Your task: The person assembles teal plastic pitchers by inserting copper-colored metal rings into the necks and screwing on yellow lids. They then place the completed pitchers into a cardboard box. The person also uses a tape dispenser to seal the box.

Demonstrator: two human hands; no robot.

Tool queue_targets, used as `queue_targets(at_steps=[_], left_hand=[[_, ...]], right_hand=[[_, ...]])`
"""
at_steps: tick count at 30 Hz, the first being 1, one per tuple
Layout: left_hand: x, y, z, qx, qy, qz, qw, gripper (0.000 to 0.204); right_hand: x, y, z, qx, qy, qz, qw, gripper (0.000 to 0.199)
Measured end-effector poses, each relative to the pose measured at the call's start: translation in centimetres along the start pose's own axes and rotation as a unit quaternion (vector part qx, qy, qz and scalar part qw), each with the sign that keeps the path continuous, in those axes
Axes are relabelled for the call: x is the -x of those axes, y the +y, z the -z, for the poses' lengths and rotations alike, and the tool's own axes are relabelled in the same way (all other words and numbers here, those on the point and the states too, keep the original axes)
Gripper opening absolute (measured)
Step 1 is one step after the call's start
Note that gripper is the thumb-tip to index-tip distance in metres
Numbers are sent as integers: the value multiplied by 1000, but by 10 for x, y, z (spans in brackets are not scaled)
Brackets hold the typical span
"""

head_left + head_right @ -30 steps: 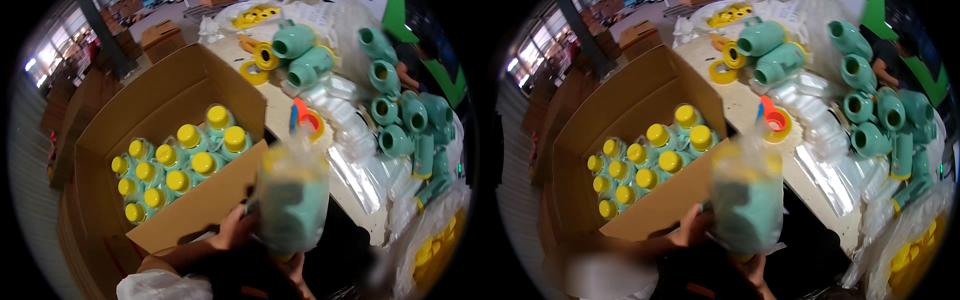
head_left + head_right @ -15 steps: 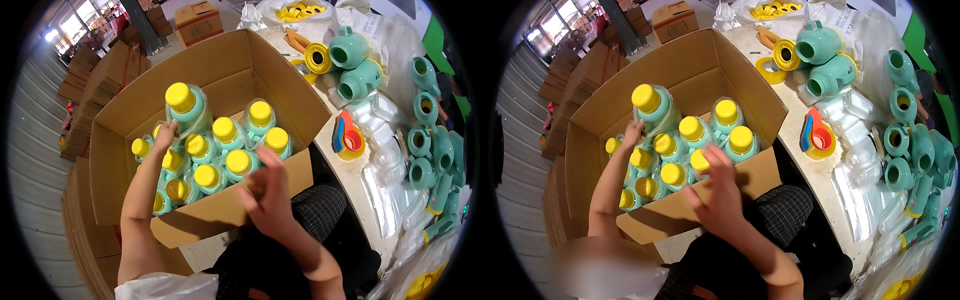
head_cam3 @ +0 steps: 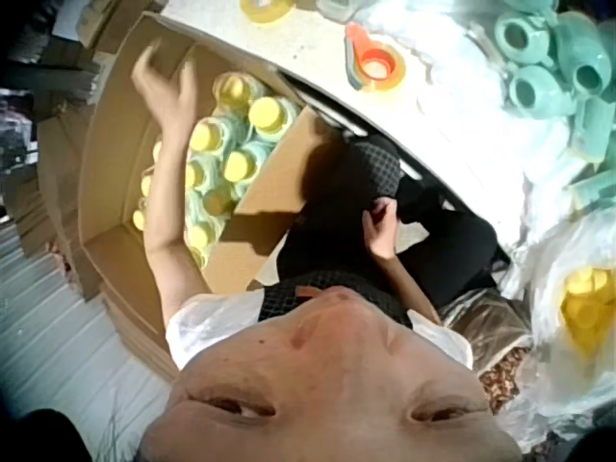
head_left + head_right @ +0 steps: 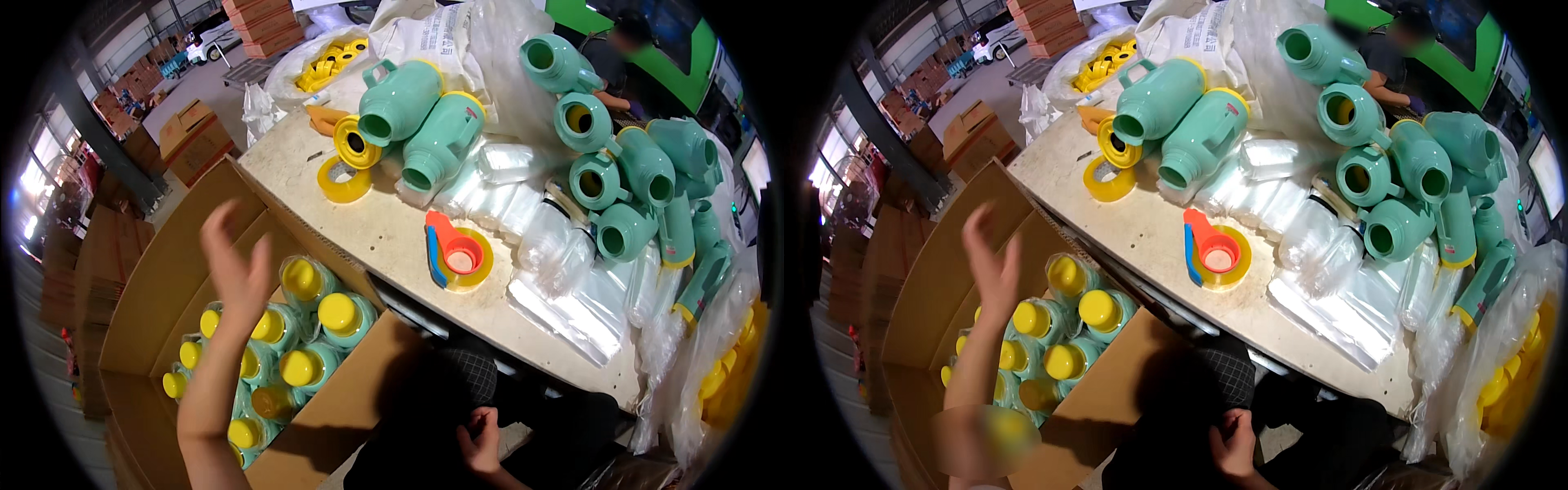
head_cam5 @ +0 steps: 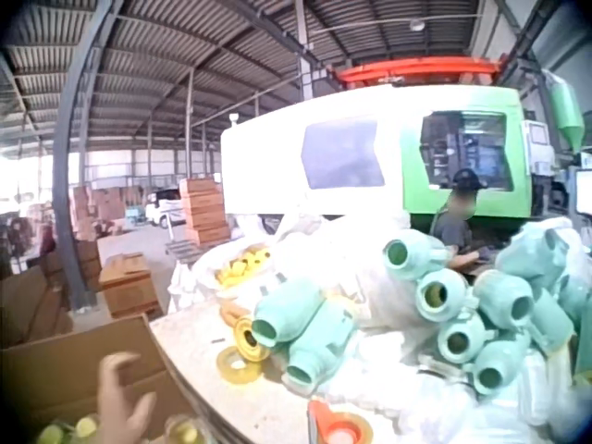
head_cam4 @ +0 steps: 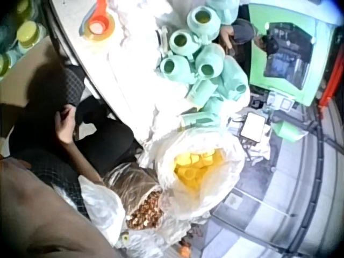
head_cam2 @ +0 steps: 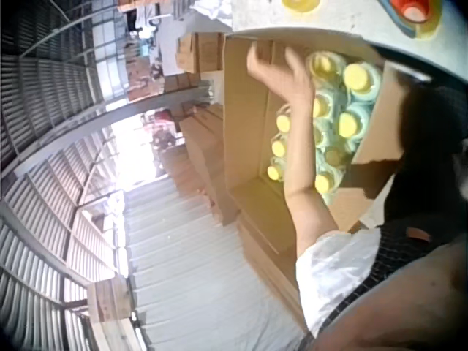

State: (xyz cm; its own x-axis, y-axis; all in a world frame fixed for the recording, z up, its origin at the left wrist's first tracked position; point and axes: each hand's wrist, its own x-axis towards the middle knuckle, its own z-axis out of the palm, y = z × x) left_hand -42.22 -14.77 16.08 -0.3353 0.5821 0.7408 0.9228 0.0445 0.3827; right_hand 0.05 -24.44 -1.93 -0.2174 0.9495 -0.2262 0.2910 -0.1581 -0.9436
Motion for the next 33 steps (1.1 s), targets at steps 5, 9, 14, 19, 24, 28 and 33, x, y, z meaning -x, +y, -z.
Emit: queue_targets(at_steps=[5,9,14,19,24,28,33], left_hand=[[-172,10,-176,44,-79,247,965,89],[-189,8,-214,100,-287,412,859,95],[-165,31,-161,247,-301,406,827,78],[-116,73,-56,494,-330,216,775,84],[-15,126,-58,662,-378,280,584,69],[119,228,-78,632,-547,238,495,74],[158,339,-61,560,-706,119,417,81]], right_hand=[[-2,-25,22,-43,-53,1,998,37],[-7,-12,41,-56,4,-3,998,29],[-25,-31,55,-124,22,-25,992,19],[-49,-54,88,-418,4,-79,905,14],[-76,-60,117,-644,-298,10,705,70],[2,-62,95,-403,-197,88,889,87],[124,-49,153,-219,31,123,967,73]])
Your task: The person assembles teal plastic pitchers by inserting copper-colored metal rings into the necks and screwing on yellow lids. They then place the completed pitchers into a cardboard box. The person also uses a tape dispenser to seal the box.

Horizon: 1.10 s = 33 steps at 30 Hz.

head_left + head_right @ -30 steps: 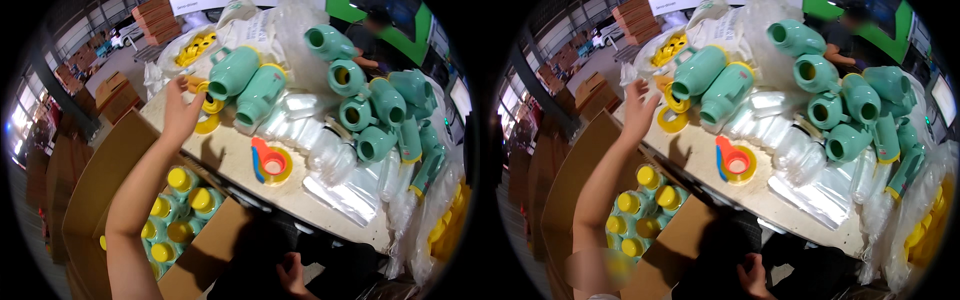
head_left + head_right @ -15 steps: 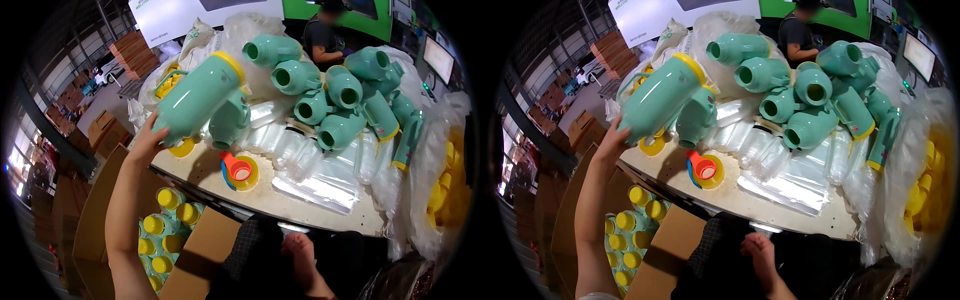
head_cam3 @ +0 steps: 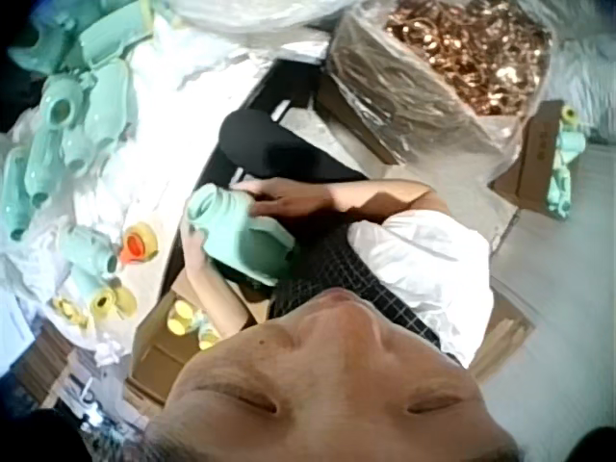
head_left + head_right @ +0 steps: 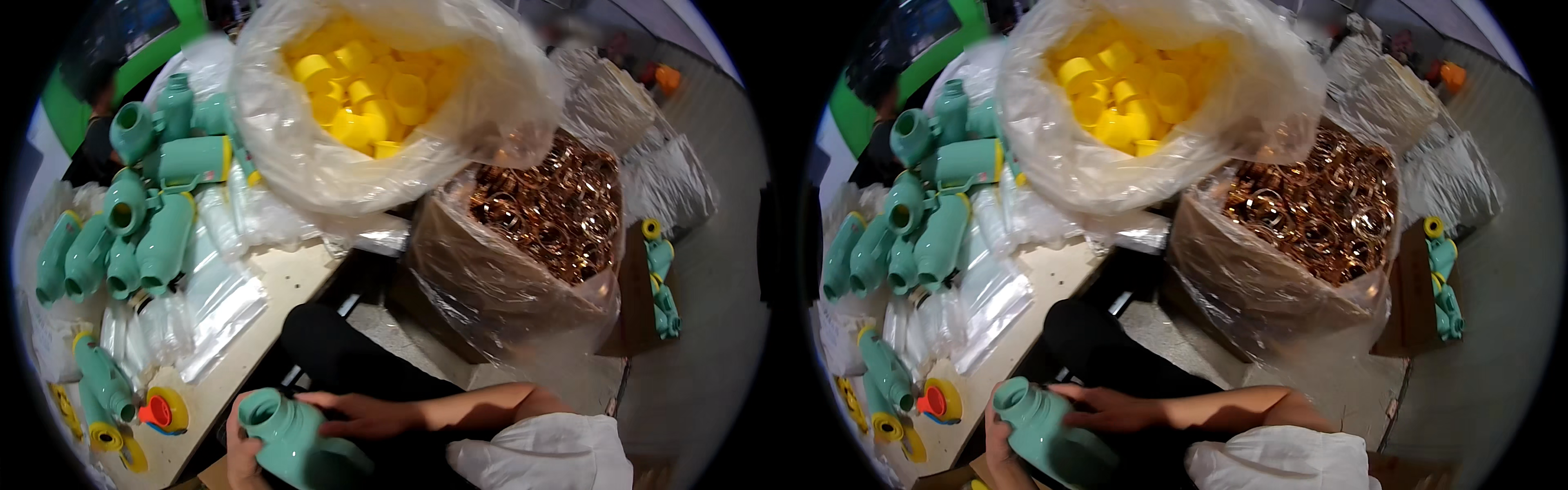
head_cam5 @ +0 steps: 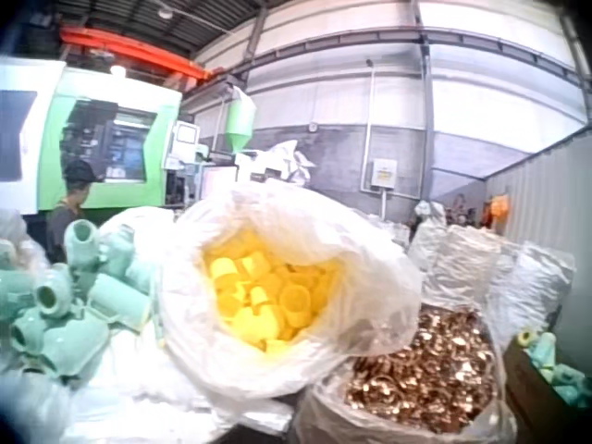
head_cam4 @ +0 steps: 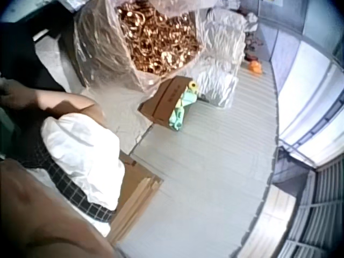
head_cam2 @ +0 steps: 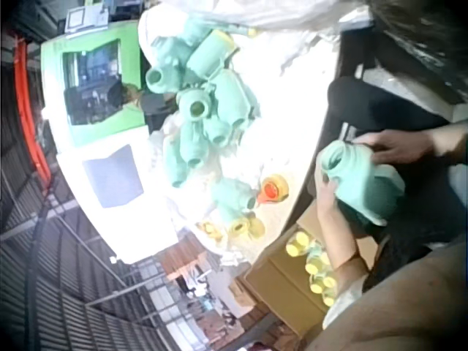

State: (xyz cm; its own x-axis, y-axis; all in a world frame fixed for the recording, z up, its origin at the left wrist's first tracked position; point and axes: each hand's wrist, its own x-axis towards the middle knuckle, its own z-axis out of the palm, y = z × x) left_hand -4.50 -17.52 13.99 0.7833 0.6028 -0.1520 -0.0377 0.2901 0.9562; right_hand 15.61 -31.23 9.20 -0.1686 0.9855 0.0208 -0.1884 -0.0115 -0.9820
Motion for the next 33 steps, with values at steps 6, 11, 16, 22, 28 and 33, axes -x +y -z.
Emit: queue_targets(at_steps=[6,11,16,22,28,33], left_hand=[[1,29,-2,-64,88,55,993,95],[-1,14,23,-142,156,39,977,74],[-8,12,47,-83,186,16,979,75],[-3,10,31,57,62,-18,996,86],[-8,-17,44,74,56,32,995,78],[1,-39,54,58,117,-5,991,75]], right_hand=[[110,-101,157,362,523,22,772,8],[181,-122,306,493,566,-270,602,31],[159,-86,347,456,498,-344,653,38],[154,-87,332,512,489,-355,610,28],[168,-89,341,590,493,-364,526,23],[132,-148,254,746,529,-25,404,10]])
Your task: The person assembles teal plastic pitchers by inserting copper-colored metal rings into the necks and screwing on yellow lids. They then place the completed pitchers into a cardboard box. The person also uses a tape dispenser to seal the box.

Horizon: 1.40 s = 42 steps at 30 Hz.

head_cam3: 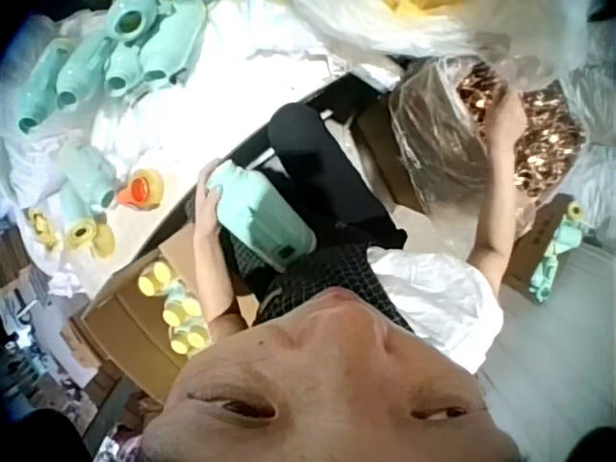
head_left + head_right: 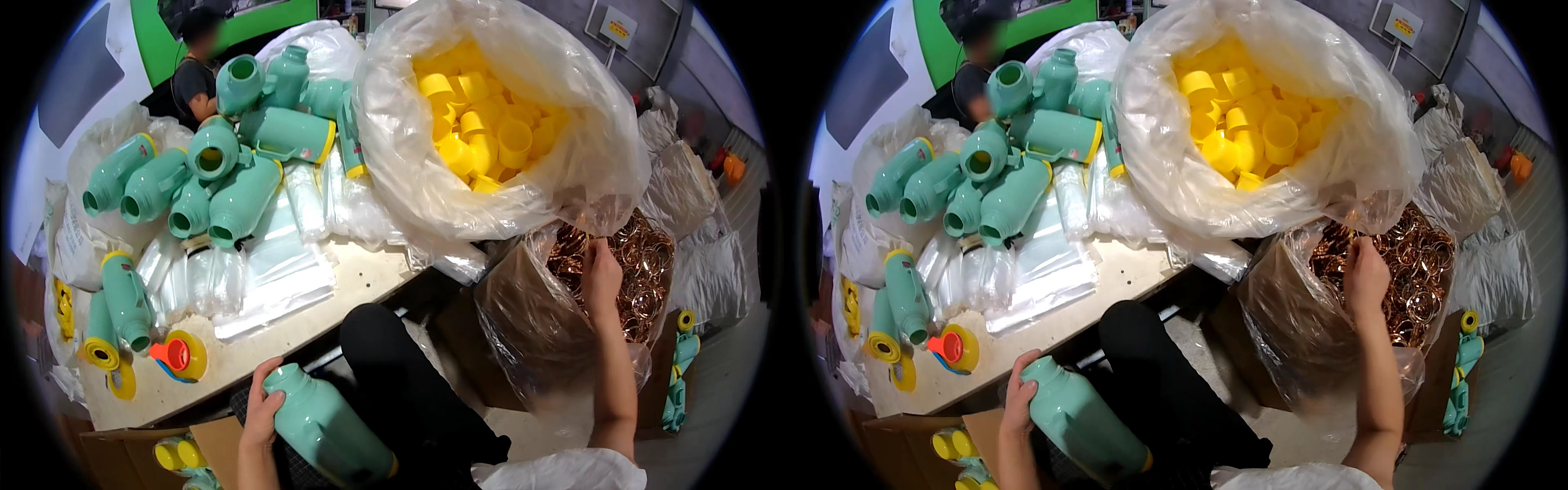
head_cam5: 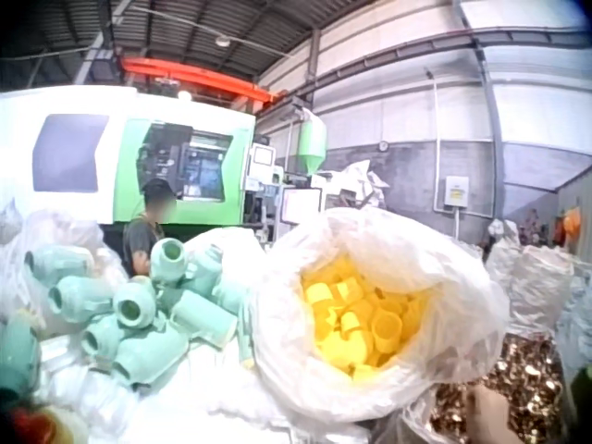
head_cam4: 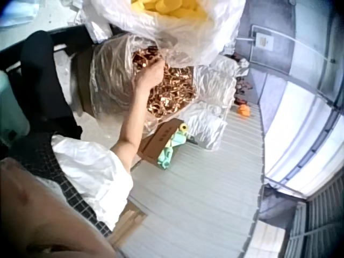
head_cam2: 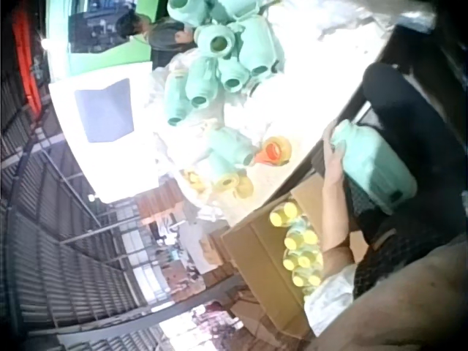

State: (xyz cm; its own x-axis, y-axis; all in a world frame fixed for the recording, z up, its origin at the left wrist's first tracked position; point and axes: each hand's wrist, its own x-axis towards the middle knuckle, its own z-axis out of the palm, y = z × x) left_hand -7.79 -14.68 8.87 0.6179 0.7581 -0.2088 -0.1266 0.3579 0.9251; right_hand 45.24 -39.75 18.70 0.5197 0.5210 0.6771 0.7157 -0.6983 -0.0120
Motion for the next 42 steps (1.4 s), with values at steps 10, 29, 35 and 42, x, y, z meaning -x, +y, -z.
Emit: queue_targets(at_steps=[10,29,35,42], left_hand=[[11,0,-32,-22,10,-125,992,85],[14,21,-41,-330,45,-32,942,94],[10,-5,-29,-228,150,5,962,91],[13,9,-32,-218,102,-47,969,70]], right_hand=[[97,-351,-26,-738,-482,-183,435,19],[63,-360,-2,-470,-544,230,656,21],[68,-373,9,-458,-457,279,710,28],[111,-375,-9,-669,-343,246,613,32]])
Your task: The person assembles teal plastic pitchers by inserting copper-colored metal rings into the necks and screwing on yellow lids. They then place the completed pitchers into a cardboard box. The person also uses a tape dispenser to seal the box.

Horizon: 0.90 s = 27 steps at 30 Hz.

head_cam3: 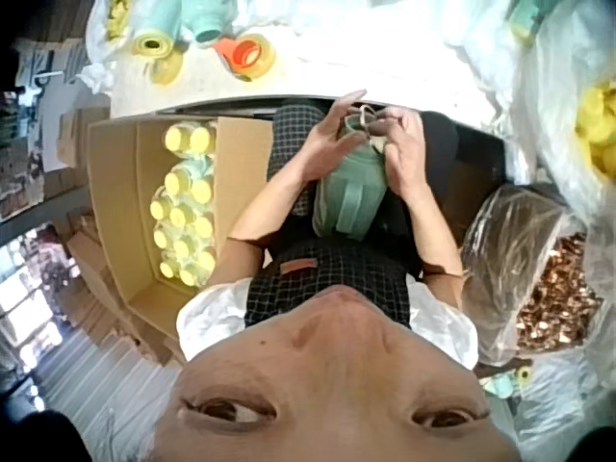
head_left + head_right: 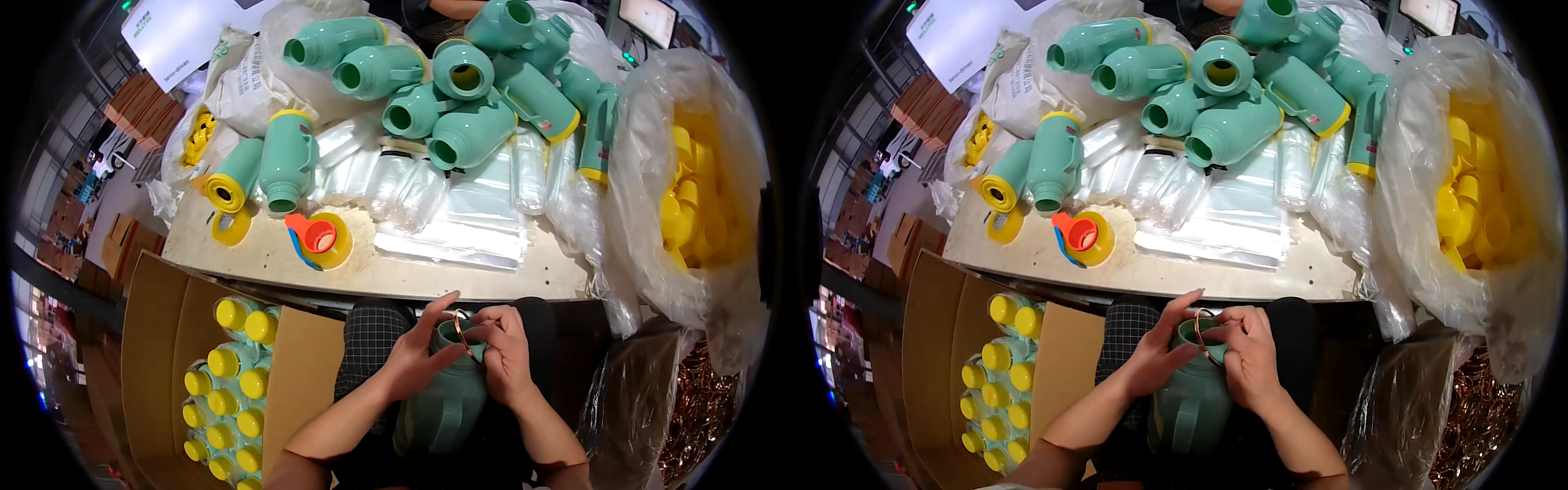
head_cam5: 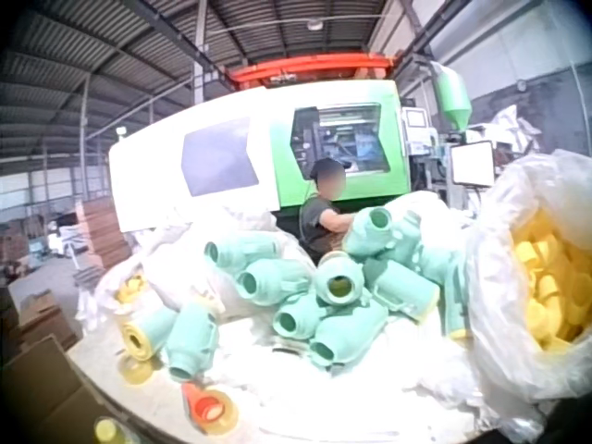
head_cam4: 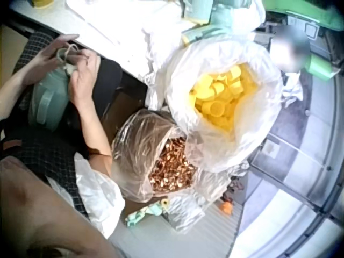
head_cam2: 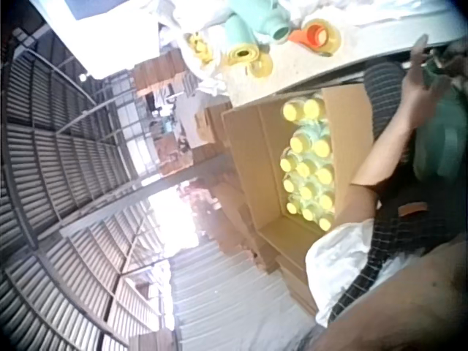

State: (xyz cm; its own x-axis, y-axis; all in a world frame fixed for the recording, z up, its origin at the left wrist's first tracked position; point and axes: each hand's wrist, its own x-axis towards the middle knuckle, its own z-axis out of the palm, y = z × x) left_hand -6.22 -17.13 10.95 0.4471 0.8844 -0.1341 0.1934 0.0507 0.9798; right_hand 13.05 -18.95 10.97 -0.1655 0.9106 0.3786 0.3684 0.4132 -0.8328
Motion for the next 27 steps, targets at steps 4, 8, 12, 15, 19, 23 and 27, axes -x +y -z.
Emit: queue_targets(at_steps=[4,8,12,15,19,23,27], left_hand=[[7,-3,3,87,-14,2,996,60],[24,-10,-6,51,34,-21,998,57],[30,-8,-9,131,81,-3,988,54],[42,-10,-14,86,86,5,993,55],[48,1,-17,108,93,31,989,55],[51,-2,-21,75,117,47,989,52],[55,5,-28,110,152,78,979,49]], right_hand=[[6,2,-16,-115,0,-15,993,46],[25,0,-21,-288,14,-178,941,69],[37,-1,-26,-402,5,-231,886,72],[46,-5,-25,-410,26,-223,884,76],[61,-7,-31,-413,49,-202,887,66],[64,-8,-35,-424,75,-246,868,49],[61,-17,-36,-413,99,-293,857,37]])
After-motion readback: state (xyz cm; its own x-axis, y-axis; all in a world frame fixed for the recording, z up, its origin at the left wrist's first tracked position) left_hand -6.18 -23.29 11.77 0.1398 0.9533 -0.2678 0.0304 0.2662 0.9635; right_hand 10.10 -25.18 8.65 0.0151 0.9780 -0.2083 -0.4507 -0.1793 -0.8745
